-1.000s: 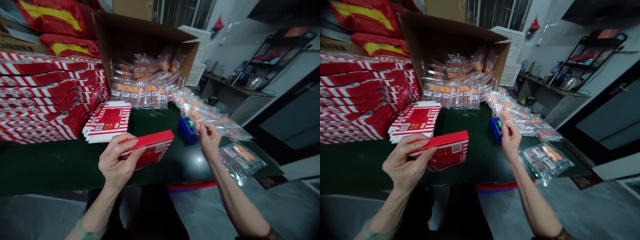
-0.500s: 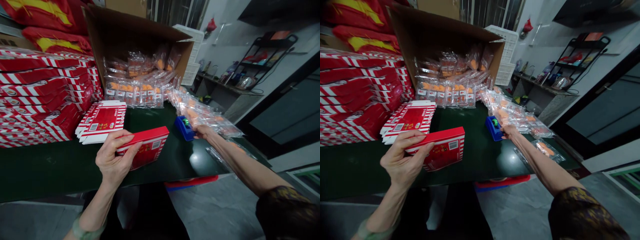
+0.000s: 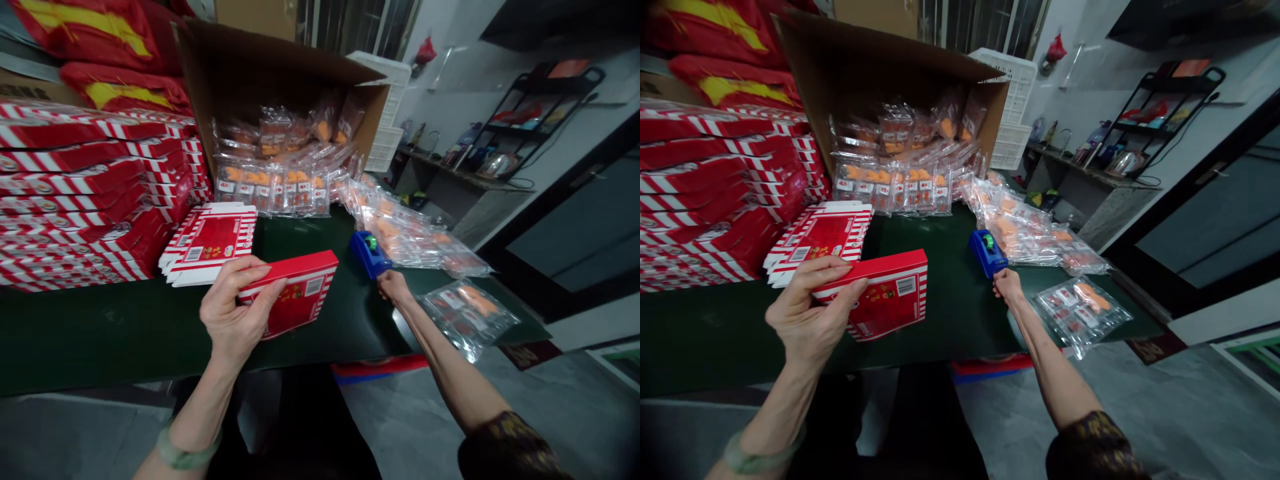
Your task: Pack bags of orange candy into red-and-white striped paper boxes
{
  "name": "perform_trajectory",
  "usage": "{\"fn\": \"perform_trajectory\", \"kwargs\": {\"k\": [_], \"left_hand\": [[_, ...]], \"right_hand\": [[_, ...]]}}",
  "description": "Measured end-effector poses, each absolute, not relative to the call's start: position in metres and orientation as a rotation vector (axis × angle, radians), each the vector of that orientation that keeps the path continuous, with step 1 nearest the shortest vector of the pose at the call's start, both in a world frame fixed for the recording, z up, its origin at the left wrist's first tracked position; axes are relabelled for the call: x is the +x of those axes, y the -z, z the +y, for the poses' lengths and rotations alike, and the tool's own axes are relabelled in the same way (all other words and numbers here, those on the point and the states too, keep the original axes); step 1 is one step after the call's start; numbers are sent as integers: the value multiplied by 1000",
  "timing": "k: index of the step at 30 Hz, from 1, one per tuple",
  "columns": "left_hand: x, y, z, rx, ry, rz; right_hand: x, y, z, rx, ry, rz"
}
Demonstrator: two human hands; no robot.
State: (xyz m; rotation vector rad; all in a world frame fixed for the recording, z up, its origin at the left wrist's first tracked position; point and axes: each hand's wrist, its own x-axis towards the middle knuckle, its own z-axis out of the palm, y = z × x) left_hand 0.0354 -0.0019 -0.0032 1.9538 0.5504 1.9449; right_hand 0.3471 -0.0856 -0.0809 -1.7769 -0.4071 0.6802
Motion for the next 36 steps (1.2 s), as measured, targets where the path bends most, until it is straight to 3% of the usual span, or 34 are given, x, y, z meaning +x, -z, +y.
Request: {"fn": "perform_trajectory", "kwargs": {"k": [6, 9, 12, 19, 27, 36], "left_hand": [[38, -1, -11, 1942, -1927, 586], [46, -1, -22, 1954, -1978, 612], [55, -1, -37, 1981, -2006, 598], [58, 4, -54, 1996, -1990, 492], [61, 9, -71, 2087, -1946, 404], [23, -20, -80, 1806, -1989, 426]], "right_hand": [[252, 18, -106, -1605, -838, -707], [195, -24, -124, -1211, -944, -915], [161, -44, -124, -1076, -998, -936], [150, -38, -119, -1183, -931, -720], [151, -45, -127, -1401, -1380, -357], [135, 23, -127, -1138, -1061, -583]]}}
